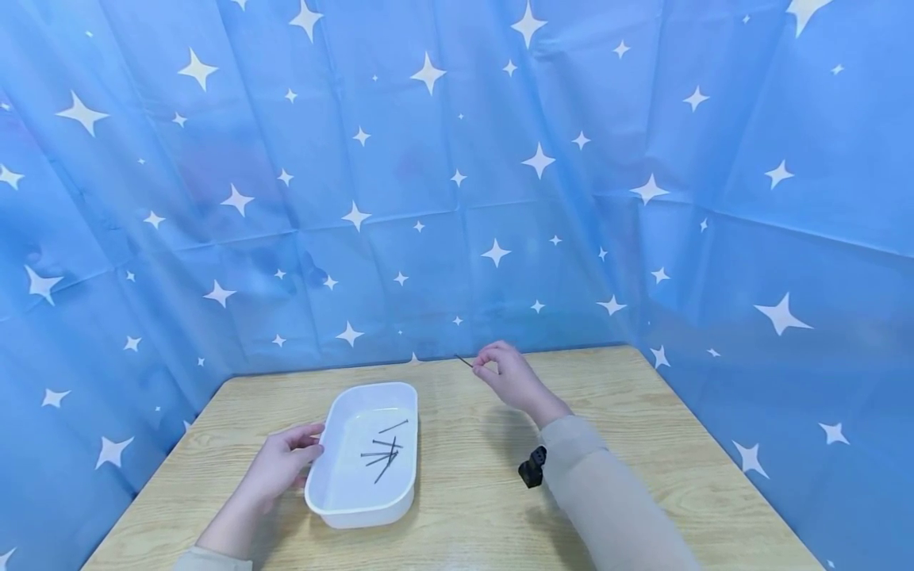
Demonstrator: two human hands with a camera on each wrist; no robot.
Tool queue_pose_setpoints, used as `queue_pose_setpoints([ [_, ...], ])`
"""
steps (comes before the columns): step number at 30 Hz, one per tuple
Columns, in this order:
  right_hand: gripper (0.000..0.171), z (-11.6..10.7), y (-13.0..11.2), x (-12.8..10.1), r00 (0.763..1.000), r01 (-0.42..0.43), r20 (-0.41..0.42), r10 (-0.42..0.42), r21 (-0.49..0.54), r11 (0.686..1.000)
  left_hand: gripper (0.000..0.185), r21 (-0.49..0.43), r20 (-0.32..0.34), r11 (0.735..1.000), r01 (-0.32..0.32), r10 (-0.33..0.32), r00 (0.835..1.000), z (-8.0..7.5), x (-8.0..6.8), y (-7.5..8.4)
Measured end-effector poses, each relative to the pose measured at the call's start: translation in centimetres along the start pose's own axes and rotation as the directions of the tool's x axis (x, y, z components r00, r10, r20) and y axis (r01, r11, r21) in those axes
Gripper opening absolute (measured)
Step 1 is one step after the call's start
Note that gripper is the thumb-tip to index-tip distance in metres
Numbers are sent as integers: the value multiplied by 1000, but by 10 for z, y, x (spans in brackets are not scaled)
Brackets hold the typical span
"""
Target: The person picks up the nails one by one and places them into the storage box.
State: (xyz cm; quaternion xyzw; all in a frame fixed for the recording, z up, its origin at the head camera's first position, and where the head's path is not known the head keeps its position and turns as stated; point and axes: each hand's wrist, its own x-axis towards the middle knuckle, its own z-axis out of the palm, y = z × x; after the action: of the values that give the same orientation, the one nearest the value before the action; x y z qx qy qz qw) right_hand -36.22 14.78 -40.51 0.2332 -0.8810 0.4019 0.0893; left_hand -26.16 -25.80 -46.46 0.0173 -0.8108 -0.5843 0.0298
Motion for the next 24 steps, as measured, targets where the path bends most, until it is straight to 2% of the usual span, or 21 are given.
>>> queue_pose_setpoints([
  [12, 10, 17, -9, 8, 999, 37, 8, -37, 5, 999, 42, 8, -4, 1000, 0, 0, 1000, 0, 0, 0],
  [24, 7, 38, -26, 11, 998, 36, 58, -37, 10, 999, 43, -6, 1, 1000, 2, -2, 1000, 0, 0, 0],
])
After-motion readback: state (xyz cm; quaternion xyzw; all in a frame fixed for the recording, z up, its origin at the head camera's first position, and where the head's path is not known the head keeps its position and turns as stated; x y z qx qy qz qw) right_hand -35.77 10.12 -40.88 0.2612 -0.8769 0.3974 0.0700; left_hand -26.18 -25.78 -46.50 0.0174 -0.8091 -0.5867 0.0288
